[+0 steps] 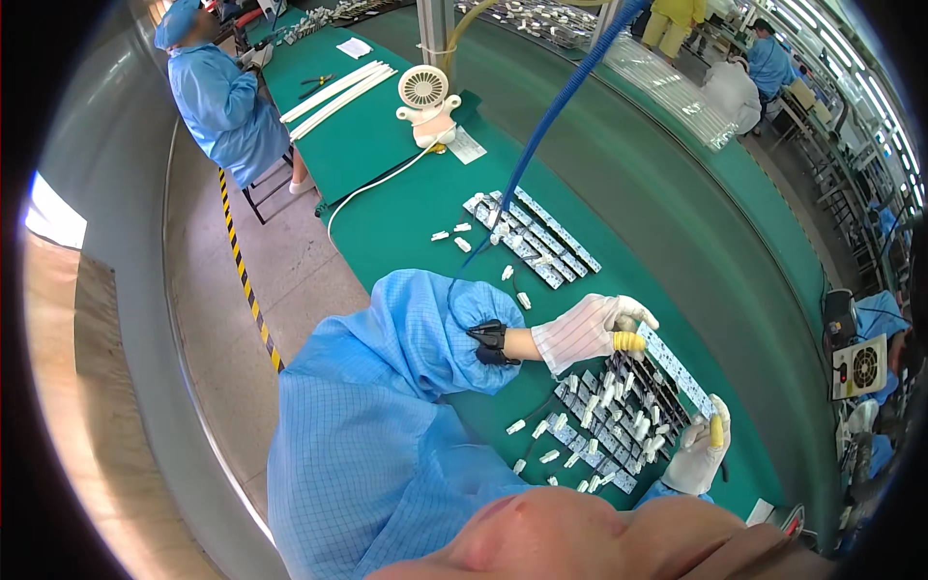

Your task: Manually assembling and inspecting small circuit board strips at a factory workstation.

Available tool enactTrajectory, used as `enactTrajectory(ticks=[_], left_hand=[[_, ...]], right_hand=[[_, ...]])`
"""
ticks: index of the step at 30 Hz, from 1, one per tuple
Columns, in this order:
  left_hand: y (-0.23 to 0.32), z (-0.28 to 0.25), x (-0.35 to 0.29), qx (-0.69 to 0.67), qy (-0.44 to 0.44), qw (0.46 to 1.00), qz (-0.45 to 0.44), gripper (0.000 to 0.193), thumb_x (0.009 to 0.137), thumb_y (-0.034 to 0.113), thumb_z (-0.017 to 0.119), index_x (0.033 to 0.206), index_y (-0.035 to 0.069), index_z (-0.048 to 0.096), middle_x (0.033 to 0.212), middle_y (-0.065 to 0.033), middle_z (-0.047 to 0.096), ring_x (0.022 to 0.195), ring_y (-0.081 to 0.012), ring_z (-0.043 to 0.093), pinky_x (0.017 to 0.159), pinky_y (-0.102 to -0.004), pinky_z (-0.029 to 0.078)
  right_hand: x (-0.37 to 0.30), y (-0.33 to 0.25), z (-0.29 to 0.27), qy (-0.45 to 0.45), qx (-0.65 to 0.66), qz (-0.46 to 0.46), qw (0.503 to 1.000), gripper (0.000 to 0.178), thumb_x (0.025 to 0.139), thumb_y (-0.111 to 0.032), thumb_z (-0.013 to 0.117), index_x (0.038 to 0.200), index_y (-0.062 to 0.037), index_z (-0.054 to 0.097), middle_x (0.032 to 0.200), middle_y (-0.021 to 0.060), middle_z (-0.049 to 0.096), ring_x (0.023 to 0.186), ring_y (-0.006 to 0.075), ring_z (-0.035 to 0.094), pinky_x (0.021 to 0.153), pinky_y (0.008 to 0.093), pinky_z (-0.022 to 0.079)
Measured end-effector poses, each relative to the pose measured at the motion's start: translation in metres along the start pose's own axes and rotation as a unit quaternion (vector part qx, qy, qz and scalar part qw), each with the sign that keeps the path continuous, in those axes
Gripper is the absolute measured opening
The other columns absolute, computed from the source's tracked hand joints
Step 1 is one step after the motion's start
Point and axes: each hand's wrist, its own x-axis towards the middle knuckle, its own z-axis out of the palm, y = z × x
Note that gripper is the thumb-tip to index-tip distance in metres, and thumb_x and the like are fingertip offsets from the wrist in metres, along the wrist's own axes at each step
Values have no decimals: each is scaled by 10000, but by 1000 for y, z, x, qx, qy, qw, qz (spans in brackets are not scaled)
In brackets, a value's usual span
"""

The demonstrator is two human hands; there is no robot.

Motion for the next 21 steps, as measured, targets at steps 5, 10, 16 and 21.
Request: enactTrajectory(ticks=[5, 10, 16, 21], left_hand=[[2, -2, 0, 98, -7, 995, 32, 398, 772, 300, 721, 1058, 51, 598, 686, -38, 607, 614, -122, 567, 580, -250, 443], [2, 6, -2, 57, -3, 998, 22, 280, 831, 149, 643, 1069, 21, 568, 619, -62, 584, 566, -165, 567, 564, -278, 450], [3, 8, -6, 72, -37, 997, -14, 328, 877, 135, 589, 1169, 9, 509, 678, -59, 616, 650, -126, 621, 584, -245, 460], [0, 22, -11, -27, -58, 997, -49, 342, 914, 96, 536, 1235, 8, 457, 748, -64, 649, 691, -86, 626, 603, -217, 480]], right_hand=[[3, 1, 2, 19, -22, 35, 999, 585, 847, -525, 512, 1139, -19, 537, 743, -10, 520, 507, 21, 375, 440, 152, 243], [5, 4, -1, 13, 30, 19, 999, 458, 889, -381, 524, 1162, -13, 520, 792, 0, 543, 507, 17, 400, 426, 142, 265], [5, 1, -2, 9, 31, 21, 999, 480, 859, -415, 556, 1142, -29, 529, 794, 2, 550, 509, 15, 381, 432, 136, 238], [8, 4, -14, 39, 10, 59, 997, 447, 878, -398, 535, 1138, -34, 534, 783, -6, 552, 506, 13, 379, 431, 139, 240]])
